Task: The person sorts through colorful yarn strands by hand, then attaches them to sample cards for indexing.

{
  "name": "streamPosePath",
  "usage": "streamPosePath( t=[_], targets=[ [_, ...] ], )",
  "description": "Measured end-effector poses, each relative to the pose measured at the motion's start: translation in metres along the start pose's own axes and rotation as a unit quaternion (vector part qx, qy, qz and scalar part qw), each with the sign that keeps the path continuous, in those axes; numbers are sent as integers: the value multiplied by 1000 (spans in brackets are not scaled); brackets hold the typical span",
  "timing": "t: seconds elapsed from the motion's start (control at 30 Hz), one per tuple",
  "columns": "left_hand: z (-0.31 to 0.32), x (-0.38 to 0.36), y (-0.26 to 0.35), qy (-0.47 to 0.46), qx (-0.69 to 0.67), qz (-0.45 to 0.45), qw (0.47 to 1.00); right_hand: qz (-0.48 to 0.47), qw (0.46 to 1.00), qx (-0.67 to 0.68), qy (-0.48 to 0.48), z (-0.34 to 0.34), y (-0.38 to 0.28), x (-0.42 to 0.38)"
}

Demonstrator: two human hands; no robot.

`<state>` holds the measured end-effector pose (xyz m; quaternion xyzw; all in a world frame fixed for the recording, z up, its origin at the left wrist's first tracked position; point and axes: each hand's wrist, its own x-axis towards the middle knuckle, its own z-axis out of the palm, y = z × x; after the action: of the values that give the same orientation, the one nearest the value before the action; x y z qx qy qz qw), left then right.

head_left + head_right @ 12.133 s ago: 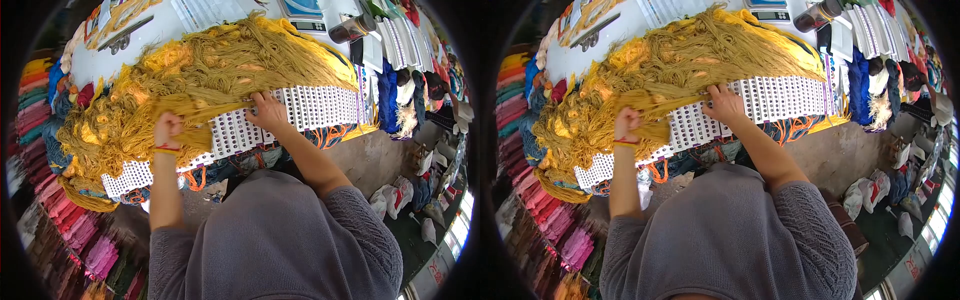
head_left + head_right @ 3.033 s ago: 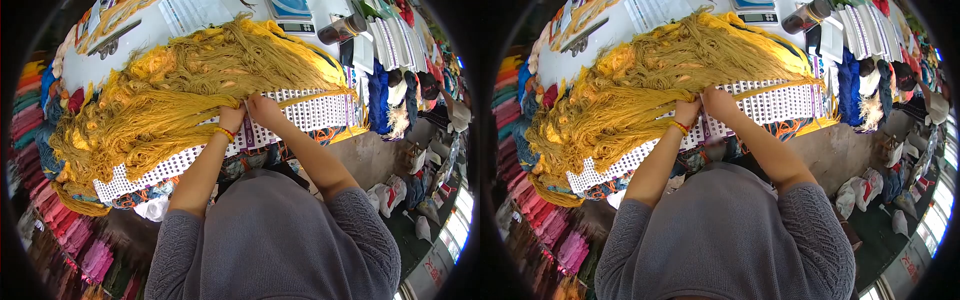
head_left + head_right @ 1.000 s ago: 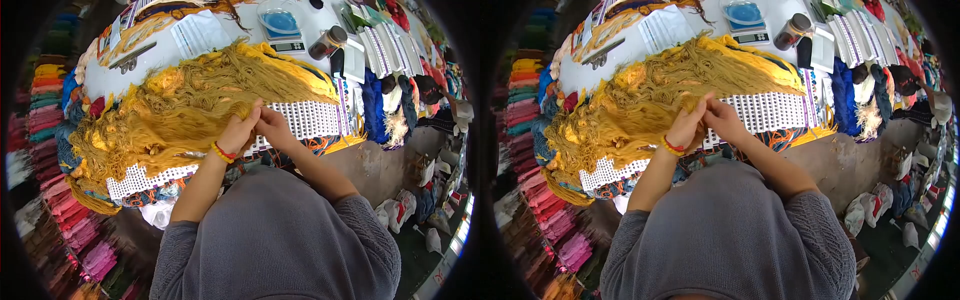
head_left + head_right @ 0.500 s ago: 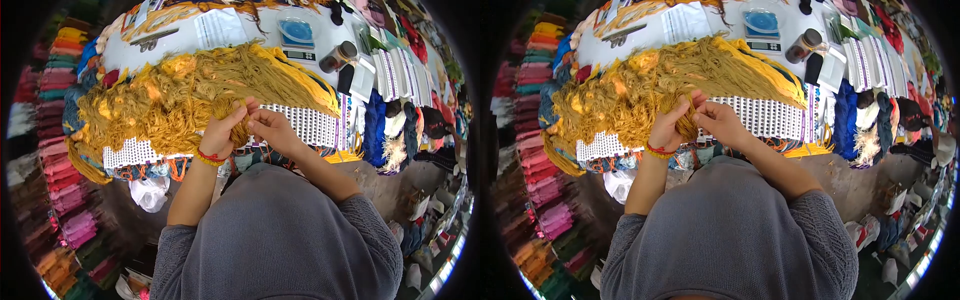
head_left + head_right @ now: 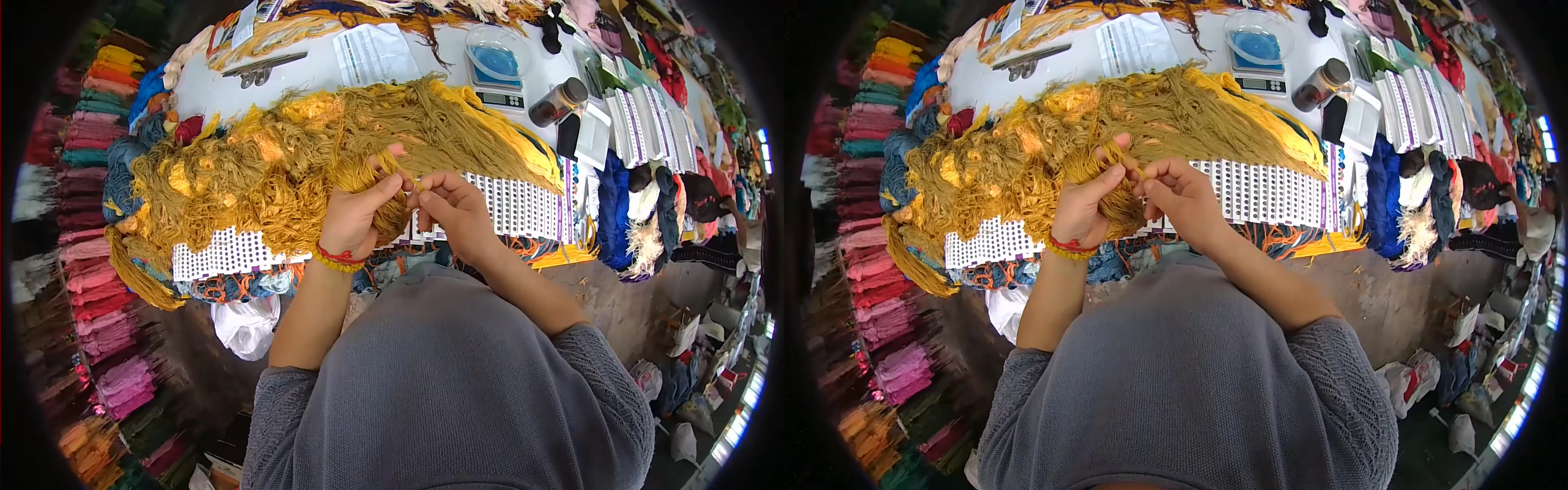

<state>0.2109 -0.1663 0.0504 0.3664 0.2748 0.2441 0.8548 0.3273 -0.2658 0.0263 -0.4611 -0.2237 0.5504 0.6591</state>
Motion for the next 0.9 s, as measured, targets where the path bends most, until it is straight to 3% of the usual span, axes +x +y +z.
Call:
streamPosePath(
  t=[0.43,0.5,0.53,0.6,0.67,0.77,0.8,0.87,0.9],
  targets=[
    [-15,-13,8,-18,51,37,998,14,999,20,37,32,7,-12],
    [-19,-14,7,-20,67,33,997,89,994,4,-56,25,6,-13],
    [-22,-14,8,-33,63,1,997,146,972,146,-110,21,3,-15],
    [-26,-17,11,-47,60,-32,997,74,907,382,-163,21,4,-17],
    [-28,-20,13,-81,55,-44,994,52,901,410,-129,25,-3,-18],
    [-22,-24,17,-77,13,-84,993,-31,979,199,-39,23,-1,-12],
    [-21,-25,18,-78,13,-84,993,-32,979,199,-39,27,0,-13],
    [-19,-26,19,-66,22,-97,993,-12,995,-2,103,42,-1,-16],
    [-19,-27,18,-67,22,-98,993,-11,992,-35,123,47,-2,-17]
  ],
)
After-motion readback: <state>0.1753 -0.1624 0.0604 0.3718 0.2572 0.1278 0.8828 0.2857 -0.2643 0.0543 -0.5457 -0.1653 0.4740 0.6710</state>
